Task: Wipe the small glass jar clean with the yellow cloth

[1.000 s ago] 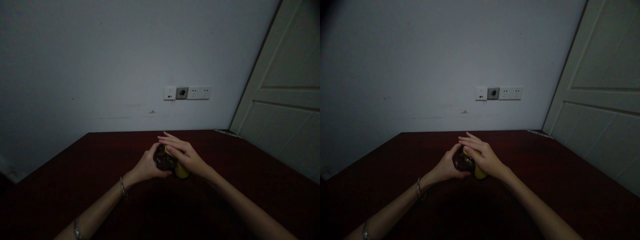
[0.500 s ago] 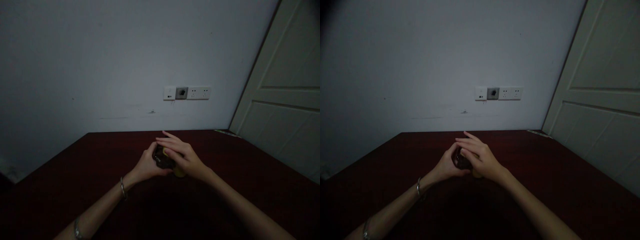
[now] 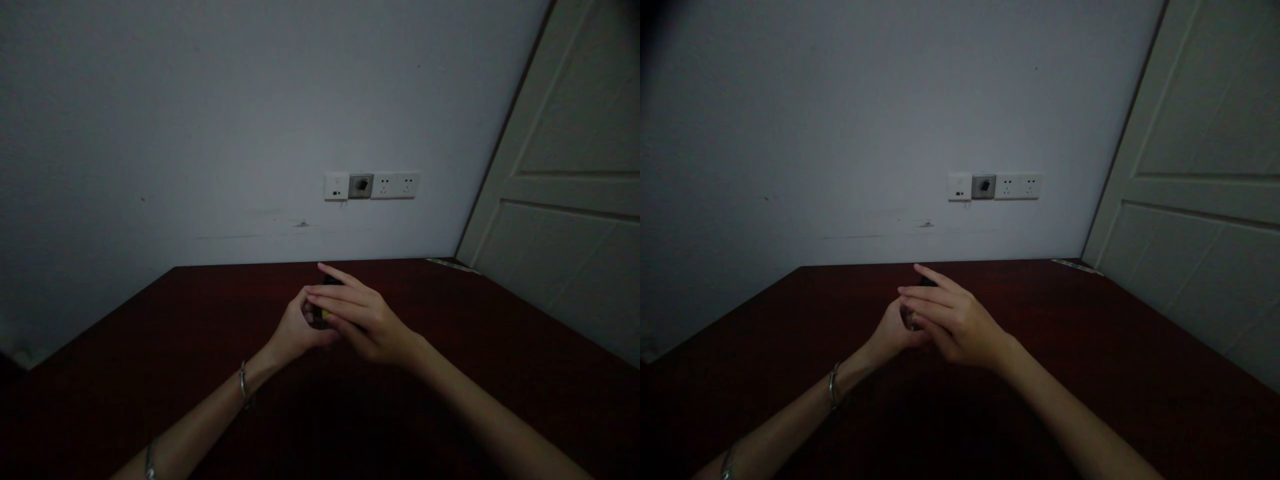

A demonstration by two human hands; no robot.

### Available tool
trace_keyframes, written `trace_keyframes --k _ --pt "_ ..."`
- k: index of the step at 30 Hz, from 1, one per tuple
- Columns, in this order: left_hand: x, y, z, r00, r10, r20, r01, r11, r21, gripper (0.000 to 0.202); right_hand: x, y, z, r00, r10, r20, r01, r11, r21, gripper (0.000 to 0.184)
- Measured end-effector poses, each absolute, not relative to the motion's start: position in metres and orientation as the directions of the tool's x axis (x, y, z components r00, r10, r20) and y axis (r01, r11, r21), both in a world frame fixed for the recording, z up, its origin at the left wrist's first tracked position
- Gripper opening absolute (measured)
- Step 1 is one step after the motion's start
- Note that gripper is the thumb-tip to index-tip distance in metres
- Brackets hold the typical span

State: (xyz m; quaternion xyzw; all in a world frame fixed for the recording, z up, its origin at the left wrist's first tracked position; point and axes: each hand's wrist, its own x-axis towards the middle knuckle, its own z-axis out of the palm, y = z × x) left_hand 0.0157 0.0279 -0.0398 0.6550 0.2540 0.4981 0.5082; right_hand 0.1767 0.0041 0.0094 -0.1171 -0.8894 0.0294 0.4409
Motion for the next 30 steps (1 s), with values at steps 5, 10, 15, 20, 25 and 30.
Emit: trace_keyframes --k 5,10,15,20,25,30 --pt "0.019 0.014 -0.031 0.424 0.814 0.396 -0.135 -0.375 0.917 0.075 0.181 0.012 0.013 -0.406 0.564 0.719 0.106 0.810 -0.576 0.028" --pt "0.021 0.007 -0.031 0.443 0.821 0.361 -0.167 -0.320 0.933 0.076 0.180 0.013 0.012 -0.325 0.659 0.678 0.028 0.723 -0.690 0.026" --pt "0.024 0.011 -0.029 0.405 0.843 0.354 -0.271 -0.259 0.927 0.074 0.176 0.005 0.013 -0.329 0.469 0.820 0.119 0.882 -0.456 0.030" --pt "0.030 0.013 -0.026 0.347 0.858 0.378 -0.276 -0.292 0.916 0.057 0.176 -0.004 0.018 -0.502 0.255 0.827 0.172 0.966 -0.193 0.037" --pt "0.029 0.015 -0.031 0.326 0.864 0.384 -0.291 -0.295 0.910 0.064 0.178 0.001 0.019 -0.486 0.343 0.804 0.155 0.939 -0.307 0.033" --pt "0.025 0.017 -0.039 0.347 0.864 0.364 -0.251 -0.289 0.924 0.077 0.177 0.008 0.019 -0.348 0.581 0.736 0.113 0.805 -0.582 0.026"
